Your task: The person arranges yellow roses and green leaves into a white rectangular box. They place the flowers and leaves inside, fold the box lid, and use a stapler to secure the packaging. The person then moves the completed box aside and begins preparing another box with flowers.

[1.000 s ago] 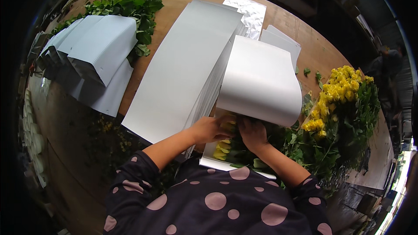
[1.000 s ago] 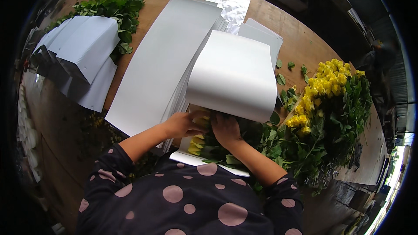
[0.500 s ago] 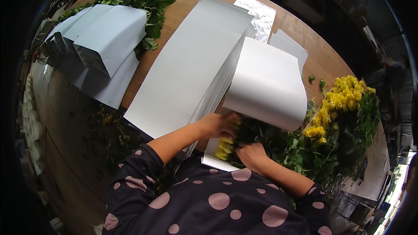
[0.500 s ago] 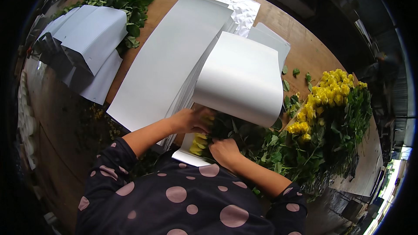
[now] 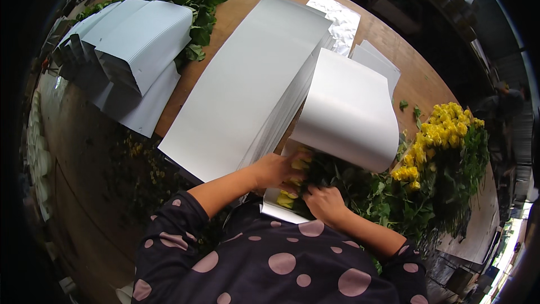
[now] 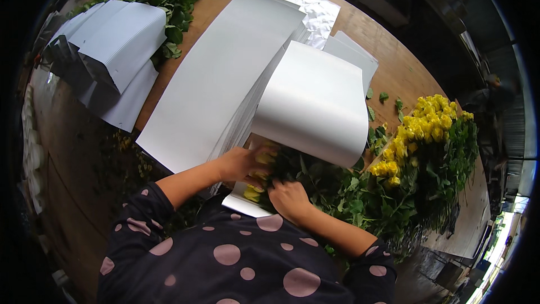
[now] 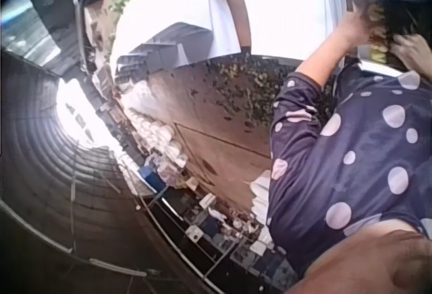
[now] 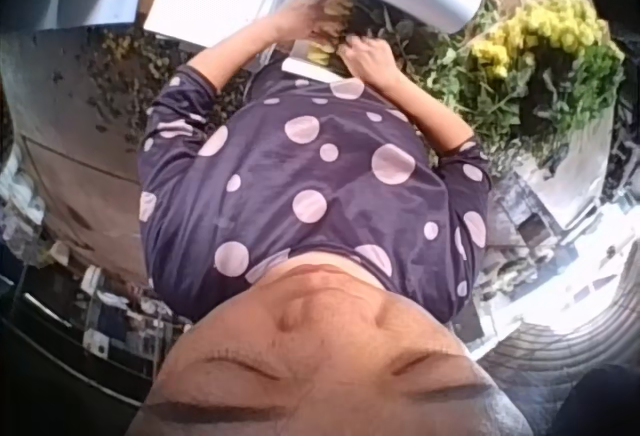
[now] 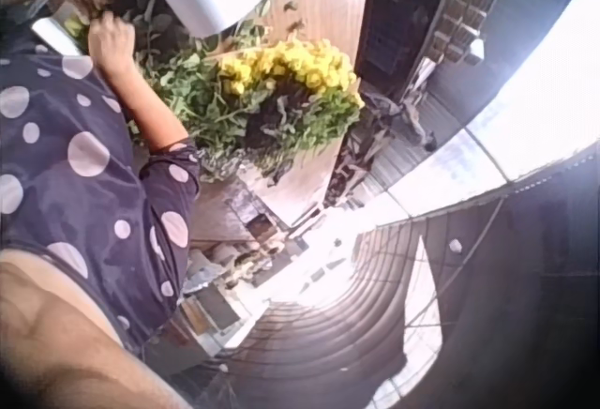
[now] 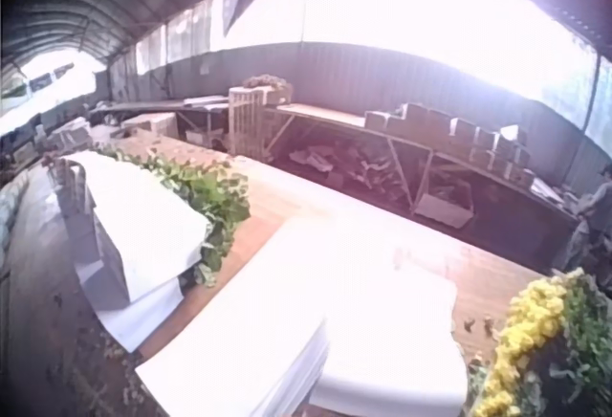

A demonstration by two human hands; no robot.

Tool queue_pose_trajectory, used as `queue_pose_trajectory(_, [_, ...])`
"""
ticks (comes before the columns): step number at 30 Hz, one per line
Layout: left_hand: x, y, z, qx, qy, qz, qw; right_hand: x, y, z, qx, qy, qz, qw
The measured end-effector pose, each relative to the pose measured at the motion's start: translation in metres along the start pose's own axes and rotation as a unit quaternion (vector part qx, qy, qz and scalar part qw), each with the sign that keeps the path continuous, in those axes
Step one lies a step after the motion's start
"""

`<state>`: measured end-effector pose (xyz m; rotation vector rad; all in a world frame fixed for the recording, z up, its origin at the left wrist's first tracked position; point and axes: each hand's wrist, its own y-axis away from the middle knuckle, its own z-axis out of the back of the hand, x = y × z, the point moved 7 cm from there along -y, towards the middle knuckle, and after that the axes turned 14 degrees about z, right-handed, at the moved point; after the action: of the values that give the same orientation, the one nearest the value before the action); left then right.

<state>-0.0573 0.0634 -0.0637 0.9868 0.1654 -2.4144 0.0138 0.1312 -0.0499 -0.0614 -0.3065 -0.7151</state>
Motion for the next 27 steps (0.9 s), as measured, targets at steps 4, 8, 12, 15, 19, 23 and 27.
queue_pose_trajectory(4, [0.0,0.0,-0.001,0.032,-0.02,0.022,0.999,0.008,-0.003,-0.005,0.01,-0.038,0.019,0.999])
queue_pose_trajectory(8, [0.0,0.001,0.0,0.002,0.005,0.0,1.0,0.008,-0.005,-0.025,0.08,-0.065,0.034,0.994])
queue_pose_trajectory(12, [-0.001,0.004,-0.001,0.009,-0.005,0.033,0.999,0.007,-0.005,-0.038,0.126,-0.053,0.051,0.989])
queue_pose_trajectory(15, [-0.002,0.008,-0.003,0.003,-0.017,0.042,0.999,0.007,-0.003,-0.038,0.119,-0.042,0.045,0.991])
queue_pose_trajectory(19, [0.002,0.013,-0.012,-0.023,-0.017,0.039,0.999,0.006,-0.006,0.029,-0.02,-0.026,0.057,0.998])
queue_pose_trajectory(23, [0.007,0.016,-0.015,0.001,0.017,0.051,0.999,-0.087,0.055,0.143,-0.399,0.168,-0.254,0.865])
queue_pose_trajectory(27, [0.003,0.019,-0.012,-0.049,0.015,-0.009,0.999,-0.2,0.107,0.105,-0.526,-0.473,-0.339,0.62])
